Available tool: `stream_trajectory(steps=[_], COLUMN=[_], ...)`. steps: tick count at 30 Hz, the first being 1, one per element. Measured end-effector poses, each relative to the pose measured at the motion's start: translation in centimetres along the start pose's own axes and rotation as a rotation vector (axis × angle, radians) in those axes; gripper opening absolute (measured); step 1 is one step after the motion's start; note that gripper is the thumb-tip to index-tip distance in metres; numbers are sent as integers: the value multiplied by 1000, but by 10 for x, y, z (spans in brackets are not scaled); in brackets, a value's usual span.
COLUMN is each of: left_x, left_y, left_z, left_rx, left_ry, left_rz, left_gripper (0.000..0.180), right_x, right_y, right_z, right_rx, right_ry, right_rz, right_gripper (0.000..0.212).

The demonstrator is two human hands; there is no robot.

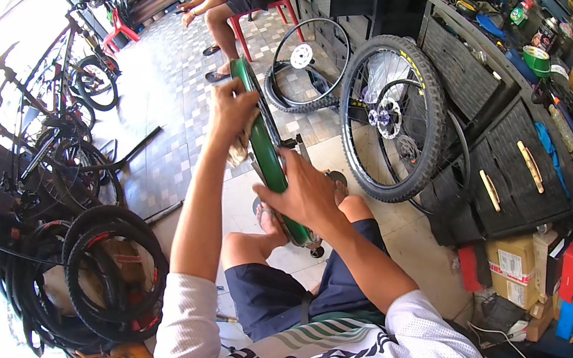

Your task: The person wraps green tape around a bicycle rim, using a utility knife to cut the tape and scissors to trim the edges. They wipe the rim with a cloth and continue wrapping until the rim is fully covered.

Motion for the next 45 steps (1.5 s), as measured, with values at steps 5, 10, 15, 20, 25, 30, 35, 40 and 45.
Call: stream_trajectory(steps=[5, 10, 15, 20, 25, 30, 35, 40, 45], left_x=[10, 16, 6, 0, -1, 7, -1, -1, -2], left_y=[48, 46, 20, -5, -14, -4, 31, 18, -18], left_z=[37, 33, 24, 5, 10, 16, 19, 7, 5], left_rx=[-67, -63, 6, 76, 124, 48, 20, 113, 60], left_ry=[37, 71, 72, 107, 220, 111, 38, 74, 54], left_rz=[9, -10, -81, -72, -89, -34, -49, -133, -91], left_gripper=[27, 27, 27, 27, 28, 27, 28, 28, 28], right_x=[-5, -22, -38, -68, -88, -39, 9, 1, -10], right_y=[-18, 32, 94, 144, 156, 76, -16, -6, 73], right_z=[-5, 17, 54, 96, 133, 65, -3, 3, 29], right_rx=[21, 5, -14, 12, -115, -93, 81, 69, -1], right_ry=[49, 81, 51, 130, 184, -165, -51, -41, -21], right_rz=[96, 37, 10, -33, -262, -296, 162, 164, 154], right_gripper=[52, 50, 44, 42, 59, 80, 62, 46, 41])
Point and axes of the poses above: each hand's wrist, its own y-axis away from the middle knuckle, its own x-axis out of the back of the hand, z = x × y, the point moved 8 cm from there along -y, towards the middle knuckle, and after that the axes turned 6 degrees about z, right-handed, at the moved point
